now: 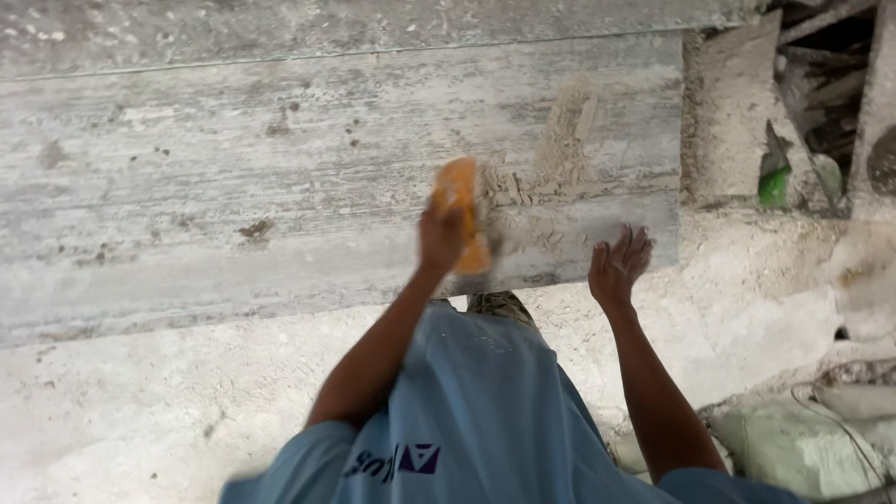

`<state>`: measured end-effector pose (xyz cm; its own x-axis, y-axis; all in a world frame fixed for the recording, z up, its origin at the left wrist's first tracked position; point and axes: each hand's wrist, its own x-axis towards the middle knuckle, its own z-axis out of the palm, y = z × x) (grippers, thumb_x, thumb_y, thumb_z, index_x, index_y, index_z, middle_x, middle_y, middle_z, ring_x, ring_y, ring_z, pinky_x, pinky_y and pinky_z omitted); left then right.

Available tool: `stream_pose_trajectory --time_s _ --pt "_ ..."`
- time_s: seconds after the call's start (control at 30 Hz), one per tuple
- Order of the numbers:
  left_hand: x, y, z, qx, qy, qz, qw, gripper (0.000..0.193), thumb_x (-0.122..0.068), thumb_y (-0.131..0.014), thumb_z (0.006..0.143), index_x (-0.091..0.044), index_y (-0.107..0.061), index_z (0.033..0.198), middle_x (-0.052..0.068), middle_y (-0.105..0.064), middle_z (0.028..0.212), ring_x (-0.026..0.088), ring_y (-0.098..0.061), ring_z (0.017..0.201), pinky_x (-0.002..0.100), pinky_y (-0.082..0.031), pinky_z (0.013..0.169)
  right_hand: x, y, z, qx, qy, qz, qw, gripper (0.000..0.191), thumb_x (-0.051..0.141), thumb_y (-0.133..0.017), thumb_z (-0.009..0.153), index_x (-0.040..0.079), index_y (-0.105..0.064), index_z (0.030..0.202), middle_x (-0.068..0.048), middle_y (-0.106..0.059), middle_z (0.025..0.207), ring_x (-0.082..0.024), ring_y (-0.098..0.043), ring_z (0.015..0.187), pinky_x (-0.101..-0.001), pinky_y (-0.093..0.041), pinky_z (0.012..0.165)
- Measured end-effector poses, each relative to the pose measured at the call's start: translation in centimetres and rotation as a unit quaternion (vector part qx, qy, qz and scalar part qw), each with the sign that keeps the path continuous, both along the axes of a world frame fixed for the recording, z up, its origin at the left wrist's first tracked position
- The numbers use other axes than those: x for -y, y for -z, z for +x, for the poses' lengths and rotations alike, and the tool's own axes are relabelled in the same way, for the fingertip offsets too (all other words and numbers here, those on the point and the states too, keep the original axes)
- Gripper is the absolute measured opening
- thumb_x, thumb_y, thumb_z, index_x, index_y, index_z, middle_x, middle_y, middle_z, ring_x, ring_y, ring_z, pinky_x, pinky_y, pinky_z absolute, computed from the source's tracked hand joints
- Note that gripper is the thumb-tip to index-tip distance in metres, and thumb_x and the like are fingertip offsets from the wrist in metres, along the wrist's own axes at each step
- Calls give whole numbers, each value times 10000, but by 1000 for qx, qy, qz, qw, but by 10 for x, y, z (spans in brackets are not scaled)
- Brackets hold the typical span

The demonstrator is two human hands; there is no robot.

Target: The person wipes plaster dust and debris off a long workbench using an orange sponge, then brushes dust from green plaster moldings laid on the bench, and finally handles a bowl-shaped mold in a basin of water. The clip starts mid-task with the bench already partly cleaned.

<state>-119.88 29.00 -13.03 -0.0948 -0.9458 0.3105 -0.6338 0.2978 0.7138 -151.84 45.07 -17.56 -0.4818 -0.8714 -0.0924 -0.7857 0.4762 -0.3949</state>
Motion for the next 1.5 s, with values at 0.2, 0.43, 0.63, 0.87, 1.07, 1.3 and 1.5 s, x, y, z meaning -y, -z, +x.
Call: stream_pose_trajectory --time_s 0.2,0.43,0.63,0.87,1.07,1.3,1.5 --pt "27 -3 -17 -56 63 337 938 529 -230 -536 1026 -16 -418 1495 152 -730 750 252 -703 524 381 -604 458 19 -18 -10 10 42 45 998 715 503 -251 1099 37 -184 1638 -279 -29 1721 -520 16 1568 -664 -16 1241" --pt "11 -17 127 -23 75 263 962 356 -195 -630 993 -16 -603 1299 195 -752 994 317 -763 871 429 -598 744 25 -30 -61 -21 128 52 990 739 494 -208 1122 -47 -217 1625 -315 -136 1676 -505 -87 1563 -630 -102 1240" --pt "5 -16 120 -19 94 226 969 363 -178 -638 997 17 -589 1298 189 -739 1033 312 -735 934 429 -582 771 55 -20 -81 -122 112 -14 986 684 459 -246 1174 -93 -352 1563 -349 -456 1517 -484 -402 1417 -605 -295 1143" --pt "22 -14 -167 -78 127 266 952 518 -222 -658 951 41 -515 1374 178 -681 679 271 -654 545 452 -535 524 56 -20 -81 -61 138 -36 988 628 425 -278 1119 -13 -445 1536 -251 -597 1384 -444 -551 1256 -570 -453 989" --pt "29 -17 -138 1 115 289 950 378 -207 -587 992 -42 -577 1331 216 -710 718 379 -696 632 517 -559 557 53 -13 -94 -81 100 -107 986 579 372 -268 1159 -25 -483 1521 -252 -616 1347 -448 -589 1196 -540 -496 1015" --pt "28 -40 -60 -60 85 256 961 337 -162 -586 1032 -15 -601 1336 147 -735 833 228 -730 668 387 -573 561 48 -5 -92 -67 121 -102 985 571 387 -309 1130 -50 -540 1416 -256 -630 1236 -455 -596 1114 -562 -486 895" --pt "19 -34 -323 -105 138 380 909 550 -338 -594 985 36 -480 1371 172 -725 758 170 -641 458 344 -570 377 44 -6 -103 -95 55 -151 983 498 287 -371 1131 -69 -532 1439 -272 -608 1364 -463 -602 1156 -527 -518 953"
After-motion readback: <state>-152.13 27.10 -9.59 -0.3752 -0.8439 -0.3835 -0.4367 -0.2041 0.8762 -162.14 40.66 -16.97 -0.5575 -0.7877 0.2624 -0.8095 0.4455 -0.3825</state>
